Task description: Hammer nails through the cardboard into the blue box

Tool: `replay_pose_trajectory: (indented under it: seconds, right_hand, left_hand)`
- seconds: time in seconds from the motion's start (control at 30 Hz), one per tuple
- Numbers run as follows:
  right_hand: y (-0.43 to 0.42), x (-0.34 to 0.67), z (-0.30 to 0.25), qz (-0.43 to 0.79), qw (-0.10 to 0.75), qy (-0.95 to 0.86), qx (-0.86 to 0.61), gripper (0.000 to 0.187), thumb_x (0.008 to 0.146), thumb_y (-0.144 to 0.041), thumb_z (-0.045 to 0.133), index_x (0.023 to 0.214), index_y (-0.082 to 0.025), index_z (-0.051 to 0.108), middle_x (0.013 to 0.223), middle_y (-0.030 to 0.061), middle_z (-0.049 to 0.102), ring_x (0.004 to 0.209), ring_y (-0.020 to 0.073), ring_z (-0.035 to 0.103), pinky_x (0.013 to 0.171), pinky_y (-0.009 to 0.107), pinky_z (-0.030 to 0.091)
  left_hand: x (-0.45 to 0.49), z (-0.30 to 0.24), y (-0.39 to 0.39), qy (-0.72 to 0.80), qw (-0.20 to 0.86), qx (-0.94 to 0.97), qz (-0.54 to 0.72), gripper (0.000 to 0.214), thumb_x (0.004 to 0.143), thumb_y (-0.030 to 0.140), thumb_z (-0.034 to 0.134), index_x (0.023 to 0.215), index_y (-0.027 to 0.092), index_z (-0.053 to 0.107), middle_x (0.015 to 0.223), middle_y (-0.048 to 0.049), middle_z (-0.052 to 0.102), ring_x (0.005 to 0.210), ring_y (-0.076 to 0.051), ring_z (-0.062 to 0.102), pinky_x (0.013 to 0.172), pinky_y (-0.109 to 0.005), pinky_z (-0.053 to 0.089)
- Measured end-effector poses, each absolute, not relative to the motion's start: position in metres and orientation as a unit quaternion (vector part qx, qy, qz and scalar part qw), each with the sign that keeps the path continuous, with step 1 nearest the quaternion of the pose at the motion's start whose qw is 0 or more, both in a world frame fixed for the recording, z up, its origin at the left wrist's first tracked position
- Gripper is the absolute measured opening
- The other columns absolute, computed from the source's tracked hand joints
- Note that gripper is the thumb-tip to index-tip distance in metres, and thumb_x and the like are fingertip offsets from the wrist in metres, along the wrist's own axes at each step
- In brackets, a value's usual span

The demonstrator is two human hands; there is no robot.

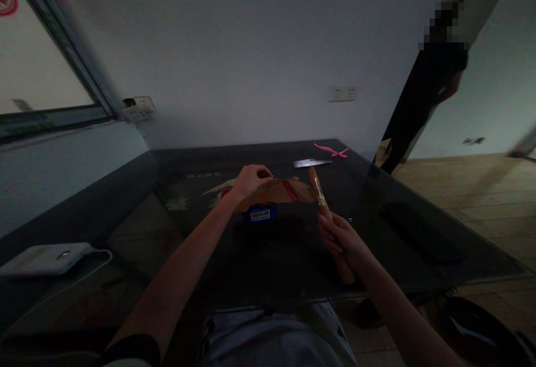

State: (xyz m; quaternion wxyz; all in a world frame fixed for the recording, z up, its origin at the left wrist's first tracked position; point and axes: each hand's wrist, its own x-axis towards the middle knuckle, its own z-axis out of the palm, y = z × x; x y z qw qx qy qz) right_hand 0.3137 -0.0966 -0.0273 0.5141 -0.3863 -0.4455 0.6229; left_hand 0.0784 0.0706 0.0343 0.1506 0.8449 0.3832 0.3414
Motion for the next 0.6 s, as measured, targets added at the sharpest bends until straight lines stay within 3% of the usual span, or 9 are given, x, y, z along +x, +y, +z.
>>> replay_pose_trajectory:
  seconds: [0.27, 0.4, 0.6]
  right_hand:
    - [-0.086, 0.318, -0.012, 0.559, 0.492, -0.497, -0.446, 0.035, 0.077, -0.049, 0.059, 0.073, -0.021, 0.038, 0.049, -0.0116, 0.037, 0.029, 0.0011, 0.026, 0.026, 0.014, 0.021]
    - [-0.071, 0.332, 0.019, 0.456, 0.437, -0.590, -0.503, 0.034, 0.077, -0.051, 0.056, 0.073, -0.020, 0.042, 0.048, -0.0099, 0.039, 0.029, 0.0029, 0.030, 0.027, 0.016, 0.023]
    - [-0.046, 0.344, 0.071, 0.277, 0.327, -0.715, -0.552, 0.027, 0.078, -0.040, 0.058, 0.064, -0.020, 0.046, 0.048, -0.0053, 0.044, 0.037, 0.0064, 0.038, 0.034, 0.021, 0.027]
  left_hand:
    - [0.078, 0.032, 0.073, 0.394, 0.166, 0.840, 0.335, 0.018, 0.072, 0.028, 0.062, 0.081, 0.015, 0.069, 0.077, -0.0053, 0.069, 0.070, -0.014, 0.062, 0.066, -0.024, 0.045]
    - [0.078, 0.033, 0.073, 0.401, 0.156, 0.841, 0.329, 0.018, 0.071, 0.028, 0.063, 0.079, 0.015, 0.071, 0.076, -0.0049, 0.070, 0.070, -0.015, 0.062, 0.066, -0.025, 0.045]
    - [0.077, 0.031, 0.072, 0.413, 0.161, 0.833, 0.330, 0.016, 0.070, 0.029, 0.064, 0.075, 0.016, 0.072, 0.075, -0.0045, 0.071, 0.071, -0.016, 0.063, 0.065, -0.025, 0.044]
